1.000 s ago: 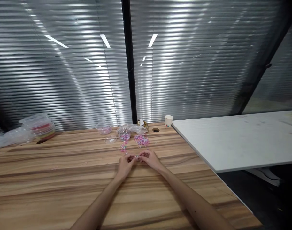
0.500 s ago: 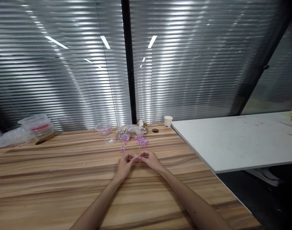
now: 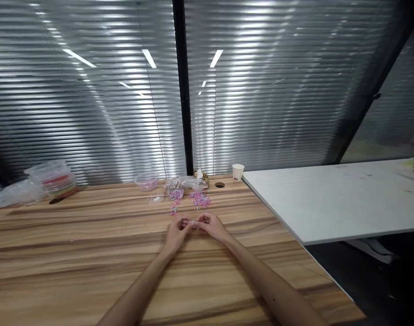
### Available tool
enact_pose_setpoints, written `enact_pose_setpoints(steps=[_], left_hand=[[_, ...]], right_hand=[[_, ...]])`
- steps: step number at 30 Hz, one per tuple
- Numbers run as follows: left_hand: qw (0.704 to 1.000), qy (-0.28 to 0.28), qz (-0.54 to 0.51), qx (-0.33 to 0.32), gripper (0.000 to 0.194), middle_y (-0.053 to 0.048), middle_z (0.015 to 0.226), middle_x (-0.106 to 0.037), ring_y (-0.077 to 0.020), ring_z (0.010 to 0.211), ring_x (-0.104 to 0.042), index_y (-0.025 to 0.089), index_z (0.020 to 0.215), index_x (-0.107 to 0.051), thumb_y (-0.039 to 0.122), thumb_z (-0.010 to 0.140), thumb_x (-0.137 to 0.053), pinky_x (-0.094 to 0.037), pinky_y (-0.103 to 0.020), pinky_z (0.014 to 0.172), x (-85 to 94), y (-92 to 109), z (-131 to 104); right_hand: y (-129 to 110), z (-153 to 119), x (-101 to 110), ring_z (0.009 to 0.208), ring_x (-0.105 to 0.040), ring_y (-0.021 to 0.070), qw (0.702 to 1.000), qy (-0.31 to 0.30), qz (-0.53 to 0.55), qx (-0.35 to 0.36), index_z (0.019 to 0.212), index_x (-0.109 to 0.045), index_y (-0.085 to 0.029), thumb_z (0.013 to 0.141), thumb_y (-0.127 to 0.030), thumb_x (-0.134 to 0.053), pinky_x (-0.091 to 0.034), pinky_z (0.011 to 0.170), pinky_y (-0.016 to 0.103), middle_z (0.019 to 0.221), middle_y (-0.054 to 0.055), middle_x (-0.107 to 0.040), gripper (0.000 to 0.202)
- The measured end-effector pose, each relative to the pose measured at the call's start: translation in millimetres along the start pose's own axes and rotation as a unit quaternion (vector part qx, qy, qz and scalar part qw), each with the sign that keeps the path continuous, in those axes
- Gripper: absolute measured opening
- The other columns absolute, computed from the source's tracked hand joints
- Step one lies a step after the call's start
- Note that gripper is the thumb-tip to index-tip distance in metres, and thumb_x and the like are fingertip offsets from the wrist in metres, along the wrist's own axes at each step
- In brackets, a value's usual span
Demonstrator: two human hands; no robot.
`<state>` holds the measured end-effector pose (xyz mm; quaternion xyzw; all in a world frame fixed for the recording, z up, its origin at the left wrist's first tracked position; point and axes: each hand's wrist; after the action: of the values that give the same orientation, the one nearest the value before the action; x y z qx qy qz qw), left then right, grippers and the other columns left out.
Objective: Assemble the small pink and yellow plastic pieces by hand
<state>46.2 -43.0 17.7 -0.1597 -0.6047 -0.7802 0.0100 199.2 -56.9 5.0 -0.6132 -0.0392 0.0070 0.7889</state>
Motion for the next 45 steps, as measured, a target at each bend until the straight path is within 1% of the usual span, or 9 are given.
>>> enact_pose_setpoints(steps=[4, 7, 14, 24, 28, 38, 45], left_hand=[[1.0, -0.013, 0.022, -0.007, 0.028, -0.008, 0.075, -0.067, -0.0189, 0.069, -0.061, 0.013, 0.076, -0.064, 0.038, 0.063, -0.062, -0.047, -0.028, 0.065, 0.4, -0.3, 0.5], [0.999, -0.019, 0.031, -0.013, 0.029, -0.009, 0.075, -0.067, -0.0194, 0.069, -0.061, 0.013, 0.075, -0.065, 0.04, 0.065, -0.06, -0.046, -0.028, 0.065, 0.4, -1.4, 0.7], [0.999, -0.014, 0.044, -0.011, 0.031, -0.008, 0.072, -0.066, -0.0186, 0.067, -0.059, 0.013, 0.072, -0.065, 0.043, 0.066, -0.058, -0.045, -0.027, 0.064, 0.7, -1.2, 0.4], [1.0, -0.001, 0.027, -0.015, 0.028, -0.003, 0.063, -0.06, -0.0147, 0.06, -0.055, 0.013, 0.065, -0.058, 0.04, 0.062, -0.063, -0.042, -0.023, 0.058, 0.3, 3.7, -1.2], [1.0, -0.004, 0.02, -0.011, 0.027, -0.002, 0.063, -0.059, -0.0142, 0.06, -0.055, 0.014, 0.066, -0.056, 0.04, 0.062, -0.062, -0.042, -0.023, 0.057, 0.0, 5.6, -1.9], [1.0, 0.001, 0.02, -0.013, 0.029, -0.002, 0.062, -0.059, -0.0144, 0.06, -0.055, 0.014, 0.067, -0.055, 0.041, 0.061, -0.064, -0.043, -0.023, 0.057, -1.0, 2.8, -0.9], [1.0, -0.004, 0.004, -0.007, 0.031, -0.004, 0.067, -0.061, -0.016, 0.063, -0.057, 0.014, 0.07, -0.057, 0.042, 0.06, -0.064, -0.044, -0.025, 0.06, -1.2, 1.0, -0.2]], right_hand=[[-0.2, 0.5, -0.3, 0.055, -0.05, 0.0111, 1.0, 0.001, 0.004, -0.007, 0.067, -0.052, -0.014, 0.062, -0.039, -0.065, -0.039, 0.054, 0.023, 0.06, 0.0, -0.054, 0.029], [0.1, 0.7, -0.5, 0.056, -0.05, 0.0108, 1.0, 0.001, 0.005, -0.006, 0.068, -0.052, -0.014, 0.063, -0.041, -0.065, -0.039, 0.054, 0.022, 0.06, -0.001, -0.053, 0.03], [2.0, 0.9, 0.2, 0.055, -0.049, 0.0105, 1.0, -0.009, -0.002, 0.002, 0.067, -0.053, -0.014, 0.064, -0.041, -0.063, -0.039, 0.055, 0.022, 0.06, 0.0, -0.053, 0.029], [2.3, 0.8, 0.2, 0.057, -0.051, 0.0109, 1.0, -0.006, -0.021, -0.003, 0.068, -0.055, -0.014, 0.066, -0.032, -0.061, -0.04, 0.055, 0.021, 0.061, 0.0, -0.055, 0.019], [1.9, 0.3, 0.5, 0.058, -0.051, 0.0108, 1.0, -0.01, -0.022, -0.002, 0.068, -0.056, -0.013, 0.067, -0.031, -0.06, -0.04, 0.055, 0.021, 0.062, 0.001, -0.056, 0.019], [0.7, 0.4, -0.4, 0.056, -0.05, 0.0106, 1.0, -0.005, -0.021, -0.008, 0.067, -0.055, -0.014, 0.065, -0.03, -0.061, -0.039, 0.055, 0.021, 0.06, 0.0, -0.055, 0.017], [0.4, 0.1, -0.3, 0.058, -0.052, 0.0112, 1.0, -0.01, -0.003, -0.015, 0.068, -0.056, -0.014, 0.064, -0.035, -0.063, -0.041, 0.056, 0.022, 0.063, 0.001, -0.056, 0.023]])
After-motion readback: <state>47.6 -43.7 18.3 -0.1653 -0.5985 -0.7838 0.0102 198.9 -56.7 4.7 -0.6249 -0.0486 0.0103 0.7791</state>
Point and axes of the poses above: each hand's wrist, its own z-axis towards the middle knuckle, its own x-axis out of the back of the hand, y = z × x
